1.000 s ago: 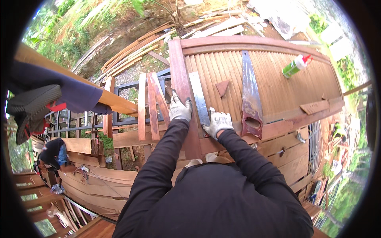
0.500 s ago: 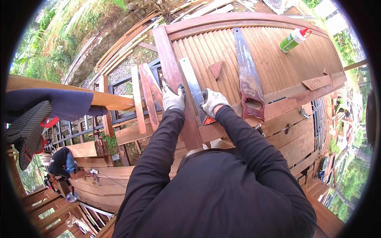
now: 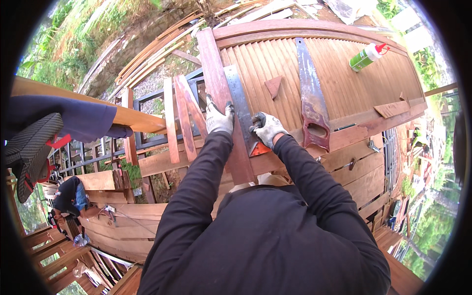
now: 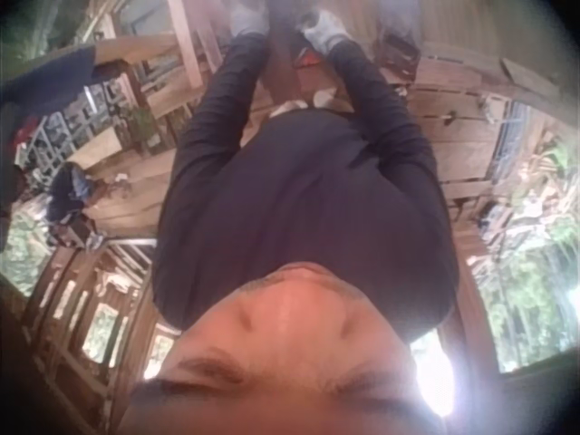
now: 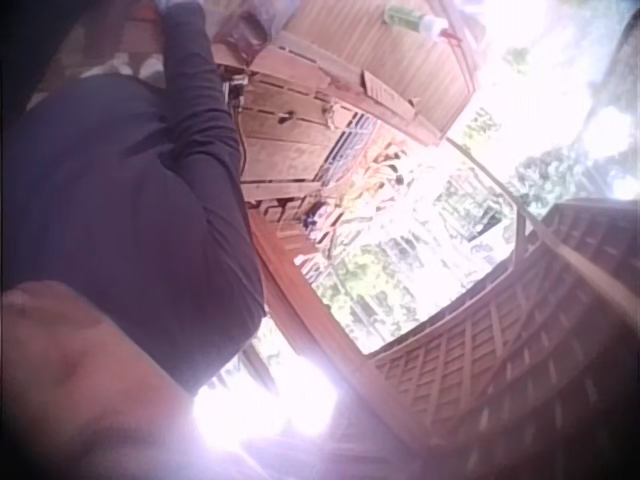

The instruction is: The person uses a hand saw to cut a wooden plank on a workbench, then uses a square to measure and mark the wood. The person continues to cut and measure multiple pieces of wood.

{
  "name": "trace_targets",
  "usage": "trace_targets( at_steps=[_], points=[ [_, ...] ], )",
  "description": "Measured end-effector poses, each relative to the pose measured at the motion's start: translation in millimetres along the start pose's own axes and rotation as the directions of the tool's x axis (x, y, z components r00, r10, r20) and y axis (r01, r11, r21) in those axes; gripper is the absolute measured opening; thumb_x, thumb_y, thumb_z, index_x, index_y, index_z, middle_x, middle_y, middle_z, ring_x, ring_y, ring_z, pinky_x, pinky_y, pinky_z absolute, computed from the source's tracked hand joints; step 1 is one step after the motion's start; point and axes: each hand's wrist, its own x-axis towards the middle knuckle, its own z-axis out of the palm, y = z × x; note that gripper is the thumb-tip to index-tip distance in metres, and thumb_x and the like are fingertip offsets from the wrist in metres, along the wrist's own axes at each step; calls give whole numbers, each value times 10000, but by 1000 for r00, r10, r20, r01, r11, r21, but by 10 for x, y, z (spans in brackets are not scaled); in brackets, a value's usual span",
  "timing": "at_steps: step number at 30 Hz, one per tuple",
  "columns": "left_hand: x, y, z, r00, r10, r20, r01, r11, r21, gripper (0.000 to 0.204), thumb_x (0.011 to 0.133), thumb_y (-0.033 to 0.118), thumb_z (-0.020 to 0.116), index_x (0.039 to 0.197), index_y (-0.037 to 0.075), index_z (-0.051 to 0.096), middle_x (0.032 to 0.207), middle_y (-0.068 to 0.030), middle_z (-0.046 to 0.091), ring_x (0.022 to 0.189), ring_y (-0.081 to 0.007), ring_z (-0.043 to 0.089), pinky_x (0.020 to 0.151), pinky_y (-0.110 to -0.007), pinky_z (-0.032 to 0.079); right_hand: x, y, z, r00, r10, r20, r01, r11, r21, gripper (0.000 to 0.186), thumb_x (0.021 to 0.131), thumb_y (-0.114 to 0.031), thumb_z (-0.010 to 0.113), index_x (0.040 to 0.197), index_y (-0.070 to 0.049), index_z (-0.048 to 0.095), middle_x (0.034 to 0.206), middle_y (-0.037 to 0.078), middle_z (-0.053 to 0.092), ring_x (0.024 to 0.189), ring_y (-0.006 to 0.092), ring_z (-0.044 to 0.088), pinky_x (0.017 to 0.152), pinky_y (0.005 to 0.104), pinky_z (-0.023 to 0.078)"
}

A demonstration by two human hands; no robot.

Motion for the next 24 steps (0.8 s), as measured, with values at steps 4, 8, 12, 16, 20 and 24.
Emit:
trace_targets(
  at_steps=[4, 8, 12, 16, 20, 24],
  points=[
    [11, 27, 4, 1000, -9, 9, 9, 1000, -3, 900, 881, 331, 702, 1556, 11, 200, 1463, -288, 432, 1339, -401, 467, 1122, -422, 370, 28, 44, 20, 999, 48, 20, -49, 997, 58, 297, 818, -145, 752, 1089, -55, 669, 911, 82, 721, 840, 185, 681, 773, 311, 547],
    [-1, 51, -27, 1000, 3, -6, -3, 1000, -17, 901, 879, 330, 708, 1556, 11, 207, 1477, -272, 427, 1355, -388, 456, 1126, -413, 366, -18, -14, 12, 1000, 8, -28, -8, 1000, -1, 298, 816, -146, 757, 1089, -57, 677, 920, 80, 726, 826, 178, 683, 761, 309, 546],
    [21, -17, 20, 998, 43, -37, -43, 999, 1, 897, 879, 332, 708, 1556, 12, 214, 1483, -267, 426, 1355, -386, 460, 1124, -410, 371, 54, 70, 51, 999, 26, -26, -25, 999, 34, 313, 810, -164, 773, 1089, -60, 679, 916, 87, 724, 834, 192, 685, 768, 316, 546],
    [12, 18, 0, 1000, 14, -8, -14, 1000, 5, 900, 880, 336, 706, 1556, 11, 208, 1487, -268, 423, 1358, -387, 458, 1127, -408, 370, 51, 41, 20, 999, 46, 5, -46, 999, 20, 322, 808, -193, 783, 1083, -59, 681, 913, 90, 722, 853, 220, 686, 792, 327, 543],
    [-5, 46, -20, 1000, 11, -11, -11, 1000, 1, 899, 882, 333, 702, 1558, 11, 205, 1491, -273, 420, 1365, -384, 455, 1129, -402, 367, -4, -77, -33, 995, 76, 60, -73, 996, -57, 334, 850, -241, 741, 1137, -84, 674, 1038, 108, 735, 1025, 267, 685, 915, 360, 523],
    [5, 77, -32, 999, -23, 31, 25, 996, -80, 896, 883, 332, 707, 1555, 8, 211, 1483, -284, 436, 1361, -382, 469, 1125, -389, 372, -9, -97, -73, 995, 84, 60, -80, 995, -62, 338, 848, -247, 742, 1134, -80, 673, 1036, 106, 735, 1026, 267, 685, 915, 359, 522]
  ],
)
